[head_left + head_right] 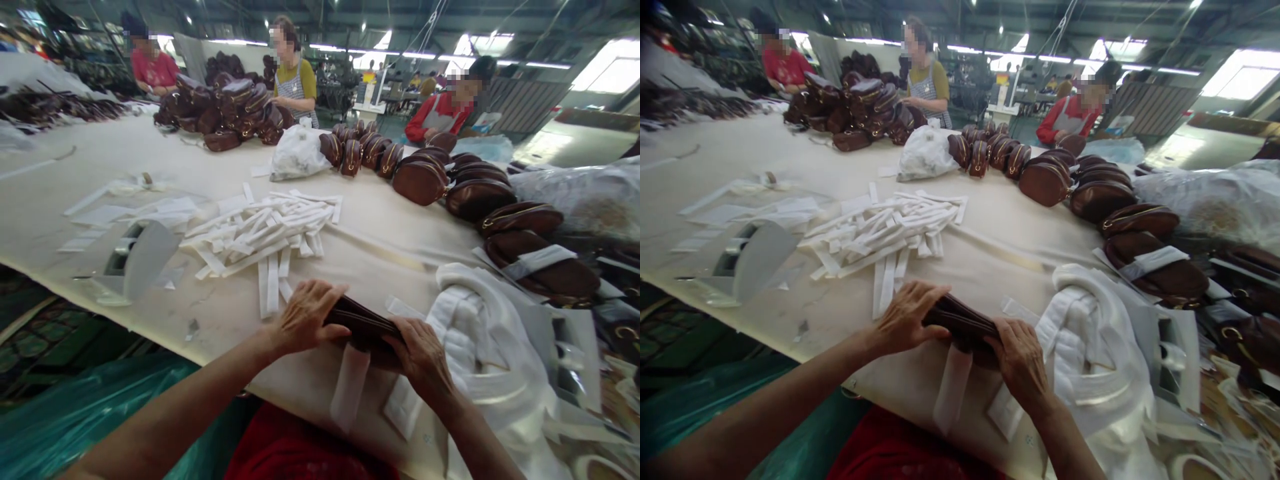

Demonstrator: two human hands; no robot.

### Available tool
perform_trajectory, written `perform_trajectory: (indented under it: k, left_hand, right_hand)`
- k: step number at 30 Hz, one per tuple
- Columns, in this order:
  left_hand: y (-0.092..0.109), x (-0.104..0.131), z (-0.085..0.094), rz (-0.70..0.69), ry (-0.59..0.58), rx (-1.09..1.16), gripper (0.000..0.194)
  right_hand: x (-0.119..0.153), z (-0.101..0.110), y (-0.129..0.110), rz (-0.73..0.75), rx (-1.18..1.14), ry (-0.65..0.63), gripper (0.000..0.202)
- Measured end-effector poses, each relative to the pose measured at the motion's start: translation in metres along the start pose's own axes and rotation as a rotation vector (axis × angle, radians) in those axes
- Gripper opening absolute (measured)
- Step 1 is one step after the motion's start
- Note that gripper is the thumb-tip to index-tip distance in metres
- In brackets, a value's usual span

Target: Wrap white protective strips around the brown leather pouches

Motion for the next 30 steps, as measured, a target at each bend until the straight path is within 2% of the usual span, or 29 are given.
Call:
perform_trajectory:
  k: [3,8,11,13,15,17,20,23,26,30]
  left_hand:
    - [0.015,-0.016,-0.012,-0.126,-0.024,-0.096,0.054]
    - [0.011,-0.024,-0.035,-0.186,0.053,-0.110,0.059]
    - [0.008,-0.020,-0.036,-0.150,0.081,-0.057,0.060]
    - [0.000,-0.025,-0.038,-0.057,-0.021,0.003,0.054]
    - [-0.021,-0.034,-0.040,0.090,-0.150,0.042,0.042]
    - [-0.056,-0.040,-0.035,0.275,-0.194,0.017,0.033]
    - [-0.119,-0.036,-0.017,0.565,-0.109,-0.116,0.030]
    - [-0.162,-0.017,-0.003,0.763,-0.041,-0.236,0.027]
    - [-0.186,0.002,0.002,0.824,0.004,-0.286,0.027]
    - [-0.207,0.010,0.002,0.687,-0.002,-0.248,0.029]
  right_hand:
    - [-0.002,0.002,-0.001,0.014,-0.010,-0.012,0.023]
    - [-0.014,0.006,-0.013,-0.028,0.108,-0.037,0.034]
    - [-0.023,0.005,-0.021,0.022,0.211,0.021,0.032]
    - [-0.026,0.002,-0.021,0.063,0.247,0.064,0.029]
    - [-0.027,-0.001,-0.018,0.078,0.260,0.089,0.029]
    - [-0.025,-0.001,-0.014,0.077,0.266,0.117,0.029]
    - [-0.022,0.002,-0.013,0.084,0.262,0.155,0.029]
    - [-0.020,0.006,-0.015,0.079,0.233,0.193,0.027]
    - [-0.021,0.008,-0.017,0.072,0.232,0.257,0.028]
    - [-0.024,0.009,-0.017,0.036,0.267,0.301,0.033]
Point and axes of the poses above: each hand's wrist, its own x-axis away from the middle knuckle, its own z-axis out of the back of the hand, y = z × x, the point moved 7 cm from there along -x, towards the middle knuckle, and after that the axes turned 11 degrees about -y, right-handed, at the moved point
